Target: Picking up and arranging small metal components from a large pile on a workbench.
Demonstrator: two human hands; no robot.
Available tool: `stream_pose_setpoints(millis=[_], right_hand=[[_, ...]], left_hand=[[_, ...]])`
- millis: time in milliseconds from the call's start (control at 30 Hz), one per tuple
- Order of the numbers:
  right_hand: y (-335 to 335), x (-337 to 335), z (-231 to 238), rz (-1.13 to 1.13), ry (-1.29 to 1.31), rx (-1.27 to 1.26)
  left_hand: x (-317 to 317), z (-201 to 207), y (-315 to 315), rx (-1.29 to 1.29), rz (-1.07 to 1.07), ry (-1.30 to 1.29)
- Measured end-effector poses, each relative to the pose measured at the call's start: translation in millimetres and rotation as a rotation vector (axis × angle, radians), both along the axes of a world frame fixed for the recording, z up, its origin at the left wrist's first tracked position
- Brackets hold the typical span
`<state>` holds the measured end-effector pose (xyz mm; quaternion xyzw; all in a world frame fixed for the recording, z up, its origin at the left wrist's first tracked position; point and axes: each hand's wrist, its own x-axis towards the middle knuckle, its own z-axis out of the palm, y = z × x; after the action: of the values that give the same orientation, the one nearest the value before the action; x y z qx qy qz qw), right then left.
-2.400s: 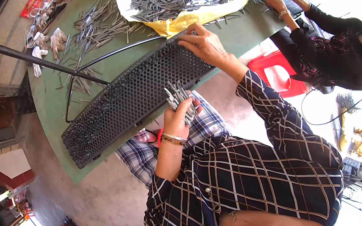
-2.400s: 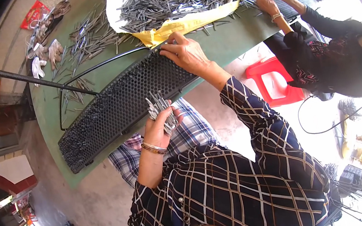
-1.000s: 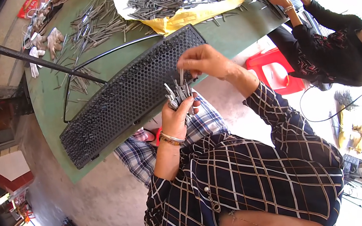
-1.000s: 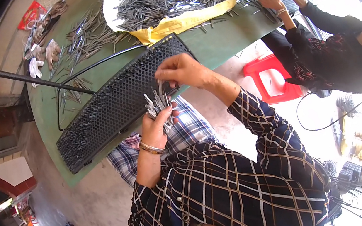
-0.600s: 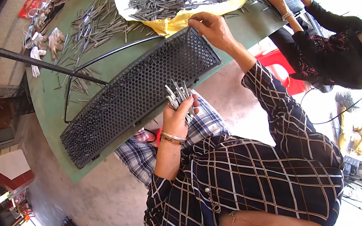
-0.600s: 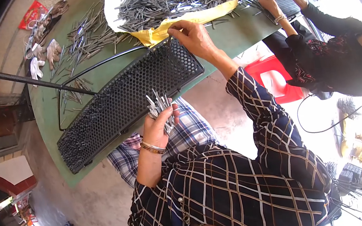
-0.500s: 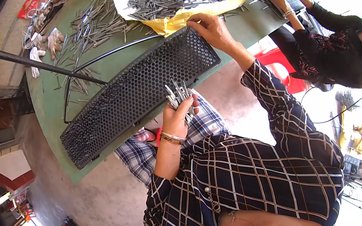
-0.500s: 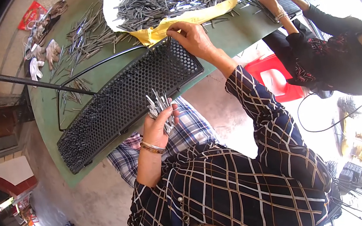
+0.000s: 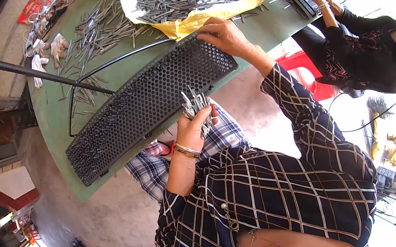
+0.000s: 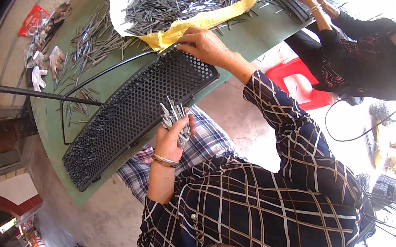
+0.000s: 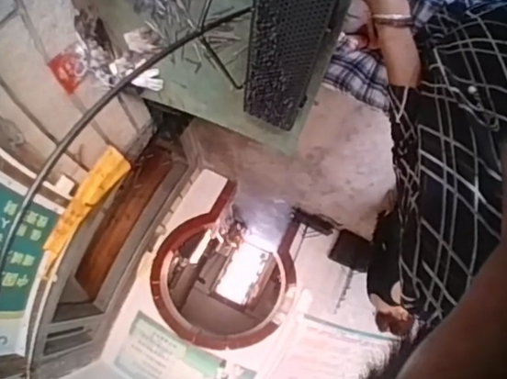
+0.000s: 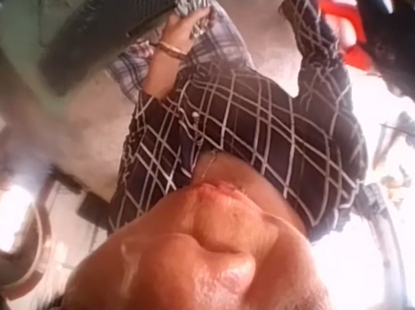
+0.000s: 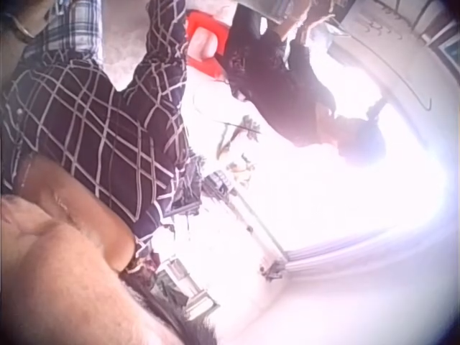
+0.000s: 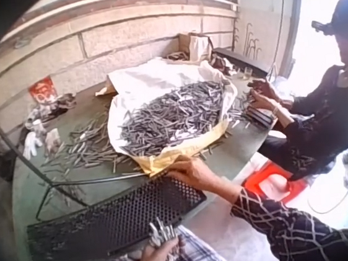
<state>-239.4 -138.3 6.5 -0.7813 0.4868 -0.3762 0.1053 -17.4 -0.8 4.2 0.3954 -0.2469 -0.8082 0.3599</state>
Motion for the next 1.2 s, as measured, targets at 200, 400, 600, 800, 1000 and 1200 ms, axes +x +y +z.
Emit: stream_pose_setpoints(millis=[200,400,600,800,1000,1200], right_hand=[[12,7,21,-0.106,-0.145,0.157],[62,43,36,0.152,-0.355,0.837],[67,44,23,0.188,-0.694,1.046],[45,29,41,-0.155,-0.547,0.436],[8,6,13,-0.32,-0.421,0.095],[1,0,-2,-0.337,-0.342,0.014]], left_hand=[[0,1,-2,0.002,0.043,0.065],[-1,16,-6,-0.063,0.05,0.03],[-5,15,-3,-0.087,-0.055,0.04],[-2,-2,-2,-0.002,-0.006,0.038],[-3,-14,-5,-0.004,0.002,0.026],[-1,-13,-7,0.042,0.016,0.042]])
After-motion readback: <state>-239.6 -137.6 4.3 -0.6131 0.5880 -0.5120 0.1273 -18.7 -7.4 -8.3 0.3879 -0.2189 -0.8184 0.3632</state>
